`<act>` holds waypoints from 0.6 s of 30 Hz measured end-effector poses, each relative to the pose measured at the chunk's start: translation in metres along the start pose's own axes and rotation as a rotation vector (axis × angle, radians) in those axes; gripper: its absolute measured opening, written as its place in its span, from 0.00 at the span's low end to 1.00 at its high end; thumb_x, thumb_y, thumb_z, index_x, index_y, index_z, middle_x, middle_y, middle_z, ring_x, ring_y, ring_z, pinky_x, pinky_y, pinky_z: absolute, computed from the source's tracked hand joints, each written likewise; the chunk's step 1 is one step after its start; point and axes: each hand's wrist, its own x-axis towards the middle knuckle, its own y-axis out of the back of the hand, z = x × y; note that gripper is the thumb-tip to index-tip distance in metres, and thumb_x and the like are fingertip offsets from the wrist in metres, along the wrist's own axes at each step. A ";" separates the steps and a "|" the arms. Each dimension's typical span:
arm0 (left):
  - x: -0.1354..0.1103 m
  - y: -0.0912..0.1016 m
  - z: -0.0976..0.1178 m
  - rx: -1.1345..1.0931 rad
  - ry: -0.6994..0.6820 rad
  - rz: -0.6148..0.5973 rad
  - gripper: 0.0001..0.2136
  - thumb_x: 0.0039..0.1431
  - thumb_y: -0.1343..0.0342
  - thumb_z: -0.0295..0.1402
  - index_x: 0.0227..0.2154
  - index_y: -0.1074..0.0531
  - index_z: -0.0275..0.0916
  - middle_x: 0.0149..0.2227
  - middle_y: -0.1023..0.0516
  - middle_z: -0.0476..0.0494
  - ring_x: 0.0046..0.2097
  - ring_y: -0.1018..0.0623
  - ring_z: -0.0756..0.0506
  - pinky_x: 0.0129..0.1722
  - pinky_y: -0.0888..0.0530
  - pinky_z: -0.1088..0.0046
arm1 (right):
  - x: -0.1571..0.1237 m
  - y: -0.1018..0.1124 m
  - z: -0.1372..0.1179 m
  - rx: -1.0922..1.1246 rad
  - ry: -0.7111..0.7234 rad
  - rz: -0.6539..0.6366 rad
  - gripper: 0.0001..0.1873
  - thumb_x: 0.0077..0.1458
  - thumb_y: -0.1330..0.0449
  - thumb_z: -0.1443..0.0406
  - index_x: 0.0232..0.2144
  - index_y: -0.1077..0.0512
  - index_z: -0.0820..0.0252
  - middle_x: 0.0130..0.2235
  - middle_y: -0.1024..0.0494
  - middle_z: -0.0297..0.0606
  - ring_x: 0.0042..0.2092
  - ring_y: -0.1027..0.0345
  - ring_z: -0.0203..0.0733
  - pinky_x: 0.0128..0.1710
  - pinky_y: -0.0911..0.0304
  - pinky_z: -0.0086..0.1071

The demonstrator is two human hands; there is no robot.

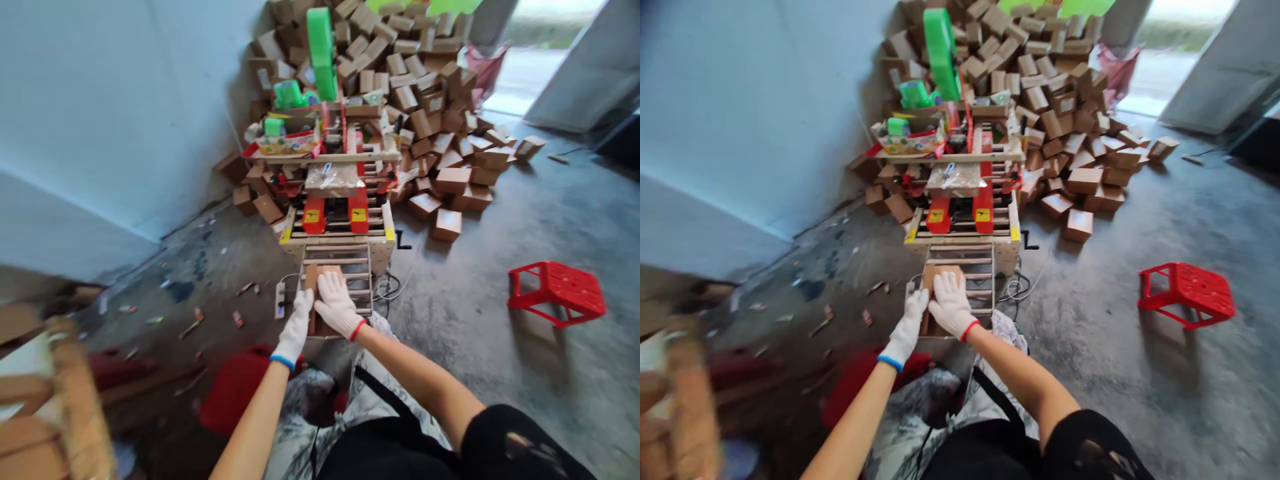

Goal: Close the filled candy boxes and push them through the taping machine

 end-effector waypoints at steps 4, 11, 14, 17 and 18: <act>-0.004 -0.008 -0.001 0.206 -0.062 -0.059 0.28 0.53 0.46 0.28 0.60 0.28 0.42 0.61 0.27 0.39 0.66 0.30 0.42 0.55 0.22 0.60 | -0.052 -0.019 0.000 -0.020 0.190 0.027 0.58 0.53 0.37 0.41 0.72 0.53 0.69 0.72 0.53 0.58 0.73 0.65 0.69 0.68 0.75 0.71; 0.009 -0.017 -0.007 -0.287 0.281 -0.062 0.21 0.71 0.53 0.37 0.63 0.33 0.38 0.64 0.29 0.34 0.64 0.28 0.41 0.64 0.29 0.55 | -0.009 -0.019 0.023 -0.218 0.206 -0.011 0.36 0.61 0.41 0.61 0.68 0.42 0.67 0.70 0.46 0.56 0.72 0.57 0.65 0.68 0.72 0.69; -0.012 -0.011 -0.007 -0.448 0.443 0.002 0.25 0.74 0.66 0.34 0.64 0.33 0.33 0.61 0.26 0.31 0.60 0.23 0.44 0.59 0.24 0.65 | 0.053 -0.002 0.047 -0.287 0.148 0.040 0.34 0.63 0.41 0.60 0.67 0.40 0.68 0.71 0.46 0.56 0.71 0.57 0.64 0.69 0.68 0.66; -0.060 -0.001 -0.014 -0.853 0.791 0.134 0.25 0.73 0.61 0.42 0.61 0.29 0.32 0.60 0.26 0.27 0.57 0.21 0.38 0.56 0.22 0.59 | 0.123 0.024 0.071 -0.360 0.036 0.082 0.37 0.62 0.39 0.59 0.67 0.42 0.70 0.70 0.45 0.58 0.71 0.56 0.63 0.67 0.61 0.63; -0.081 0.004 -0.018 -1.006 0.950 0.204 0.25 0.71 0.55 0.45 0.59 0.26 0.34 0.60 0.26 0.27 0.57 0.21 0.36 0.58 0.24 0.57 | 0.143 0.033 0.075 -0.386 0.000 0.088 0.37 0.61 0.38 0.58 0.66 0.42 0.71 0.69 0.44 0.59 0.70 0.55 0.64 0.66 0.58 0.63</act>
